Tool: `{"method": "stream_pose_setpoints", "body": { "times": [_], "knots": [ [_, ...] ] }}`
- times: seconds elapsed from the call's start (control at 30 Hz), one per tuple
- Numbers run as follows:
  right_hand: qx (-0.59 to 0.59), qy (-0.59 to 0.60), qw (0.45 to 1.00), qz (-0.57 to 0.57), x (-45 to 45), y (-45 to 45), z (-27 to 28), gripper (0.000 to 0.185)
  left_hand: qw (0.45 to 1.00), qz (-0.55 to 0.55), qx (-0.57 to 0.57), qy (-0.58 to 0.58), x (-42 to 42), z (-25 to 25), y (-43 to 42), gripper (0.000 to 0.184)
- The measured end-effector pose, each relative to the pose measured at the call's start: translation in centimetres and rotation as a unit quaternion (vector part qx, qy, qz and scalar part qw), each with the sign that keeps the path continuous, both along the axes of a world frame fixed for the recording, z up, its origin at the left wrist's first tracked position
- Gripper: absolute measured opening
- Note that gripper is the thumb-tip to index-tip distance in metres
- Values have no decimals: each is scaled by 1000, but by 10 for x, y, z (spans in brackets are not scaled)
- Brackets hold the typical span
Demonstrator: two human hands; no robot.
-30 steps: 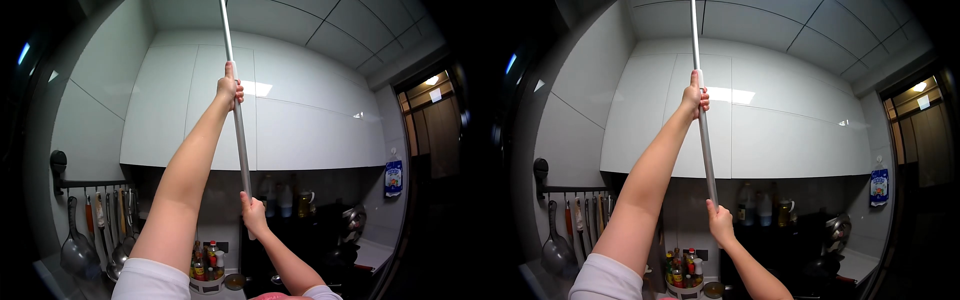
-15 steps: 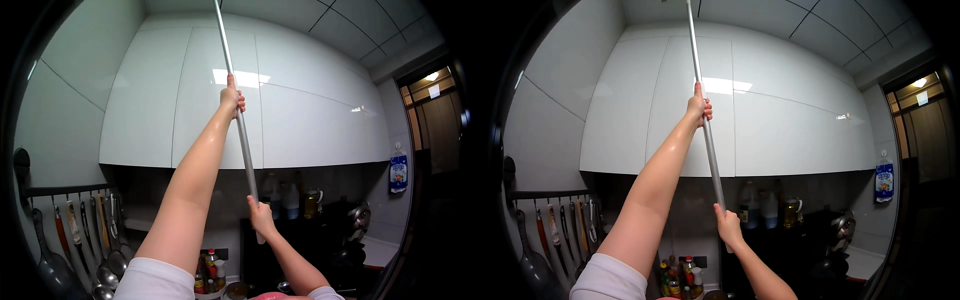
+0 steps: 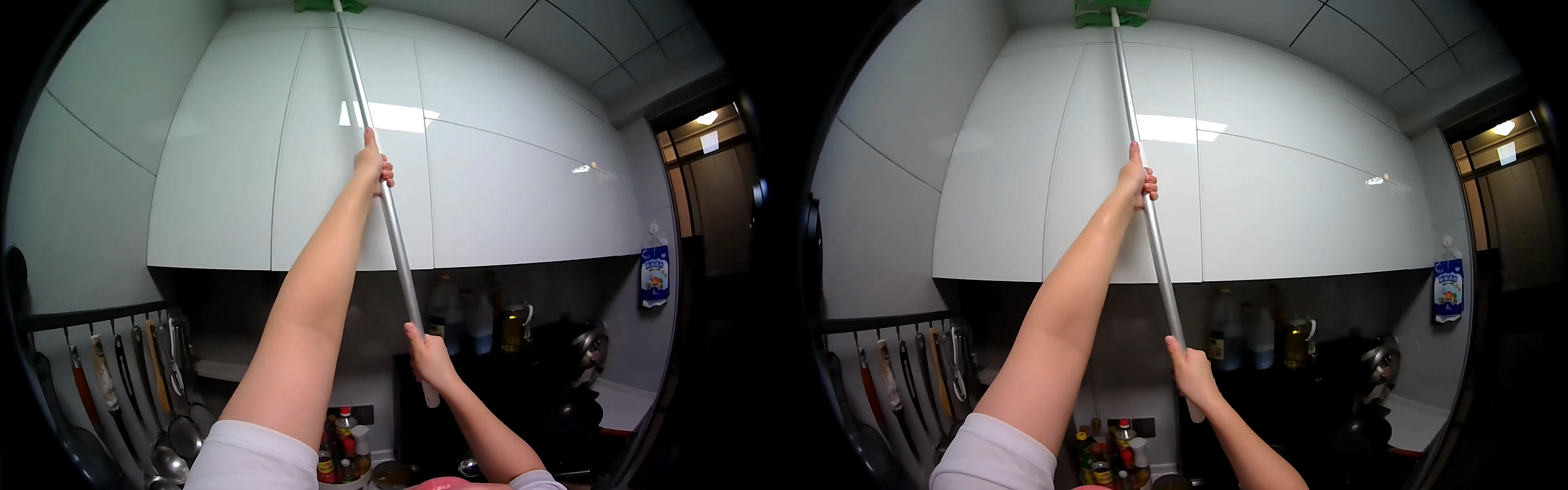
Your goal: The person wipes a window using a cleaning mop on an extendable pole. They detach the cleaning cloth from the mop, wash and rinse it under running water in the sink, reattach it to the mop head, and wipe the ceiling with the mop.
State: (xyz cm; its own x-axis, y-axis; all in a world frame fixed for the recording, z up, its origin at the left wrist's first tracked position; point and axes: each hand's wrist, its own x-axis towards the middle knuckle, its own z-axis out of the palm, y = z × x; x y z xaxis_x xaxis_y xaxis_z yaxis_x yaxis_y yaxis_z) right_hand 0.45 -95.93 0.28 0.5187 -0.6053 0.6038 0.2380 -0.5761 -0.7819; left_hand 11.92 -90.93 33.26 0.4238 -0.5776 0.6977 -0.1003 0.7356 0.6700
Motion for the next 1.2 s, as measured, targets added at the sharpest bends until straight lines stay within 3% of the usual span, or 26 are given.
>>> {"method": "stream_pose_setpoints", "body": {
  "times": [0.3, 0.53, 0.83, 1.2],
  "knots": [
    [-30, -45, 997, -64, -14, -9, -7, 64, 1000, -23, -12, 6, -9, -5, -4, 67],
    [-59, -113, 988, -84, -48, -32, -74, 58, 998, -62, -20, -24, -86, -68, 2, 68],
    [-12, -157, 987, 26, -133, -32, -21, 62, 986, -12, -71, -150, -238, -23, 11, 68],
    [-98, -140, 985, 15, -237, -66, 12, 68, 985, 52, -123, -106, -332, 4, 8, 66]
  ]
}}
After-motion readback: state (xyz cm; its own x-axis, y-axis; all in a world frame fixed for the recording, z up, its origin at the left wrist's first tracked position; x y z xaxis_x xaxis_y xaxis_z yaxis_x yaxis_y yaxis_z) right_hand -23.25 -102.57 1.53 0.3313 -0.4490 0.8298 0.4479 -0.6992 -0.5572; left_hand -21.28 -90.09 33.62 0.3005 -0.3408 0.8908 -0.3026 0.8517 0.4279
